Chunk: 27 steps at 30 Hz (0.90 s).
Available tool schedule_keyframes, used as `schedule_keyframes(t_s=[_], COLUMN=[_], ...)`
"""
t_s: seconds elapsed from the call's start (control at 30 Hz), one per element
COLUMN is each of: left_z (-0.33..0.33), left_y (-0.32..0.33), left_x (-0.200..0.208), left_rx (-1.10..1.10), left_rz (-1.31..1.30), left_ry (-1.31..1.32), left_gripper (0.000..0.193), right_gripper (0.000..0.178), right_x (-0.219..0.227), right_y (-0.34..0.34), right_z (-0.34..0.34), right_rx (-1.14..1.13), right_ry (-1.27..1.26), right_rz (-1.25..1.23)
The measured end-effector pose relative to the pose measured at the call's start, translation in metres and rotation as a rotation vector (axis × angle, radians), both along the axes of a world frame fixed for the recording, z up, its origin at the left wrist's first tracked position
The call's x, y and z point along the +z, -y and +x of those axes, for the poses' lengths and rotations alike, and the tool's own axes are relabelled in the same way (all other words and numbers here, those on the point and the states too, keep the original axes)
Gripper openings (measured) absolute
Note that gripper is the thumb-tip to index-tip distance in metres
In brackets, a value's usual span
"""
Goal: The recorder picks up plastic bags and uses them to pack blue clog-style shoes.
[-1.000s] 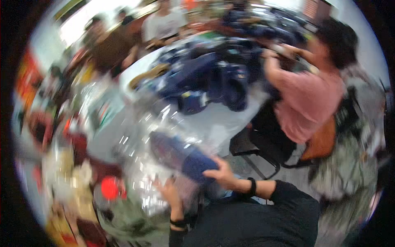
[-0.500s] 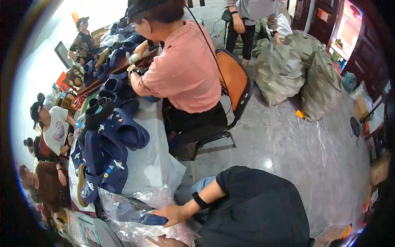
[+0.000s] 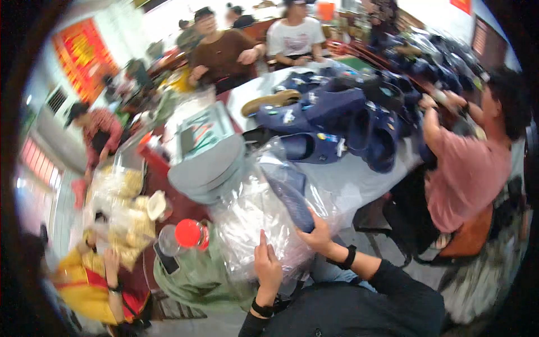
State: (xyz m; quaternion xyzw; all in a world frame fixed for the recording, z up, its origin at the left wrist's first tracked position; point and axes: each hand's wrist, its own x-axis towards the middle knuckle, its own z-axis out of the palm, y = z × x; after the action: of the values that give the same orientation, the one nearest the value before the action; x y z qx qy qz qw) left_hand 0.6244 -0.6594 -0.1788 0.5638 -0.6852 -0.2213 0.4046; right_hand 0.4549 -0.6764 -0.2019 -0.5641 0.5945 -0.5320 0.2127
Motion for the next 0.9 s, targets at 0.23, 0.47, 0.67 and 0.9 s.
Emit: schedule_keyframes(t_s=[0.23, 0.47, 0.67, 0.9], left_z=[0.003, -0.017, -0.005, 0.006], left_y=[-0.004, -0.008, 0.014, 0.031], left_x=[-0.008, -0.007, -0.039, -0.094], left_rx=[0.038, -0.123, -0.057, -0.140], left_rz=[-0.024, 0.004, -0.009, -0.016], left_ry=[-0.026, -0.008, 0.163, 0.469], left_gripper=[0.045, 0.058, 0.047, 0.053], right_gripper=[0.056, 0.049, 0.054, 0.073], right_x=[-0.026, -0.010, -0.051, -0.081], right_y=[-0.012, 0.018, 0.040, 0.034], right_z=[-0.009, -0.006, -0.012, -0.001], right_rx=[0.001, -0.007, -0.001, 0.043], right_ry=[-0.138, 0.058, -0.028, -0.039], right_rz=[-0.001, -0.042, -0.020, 0.204])
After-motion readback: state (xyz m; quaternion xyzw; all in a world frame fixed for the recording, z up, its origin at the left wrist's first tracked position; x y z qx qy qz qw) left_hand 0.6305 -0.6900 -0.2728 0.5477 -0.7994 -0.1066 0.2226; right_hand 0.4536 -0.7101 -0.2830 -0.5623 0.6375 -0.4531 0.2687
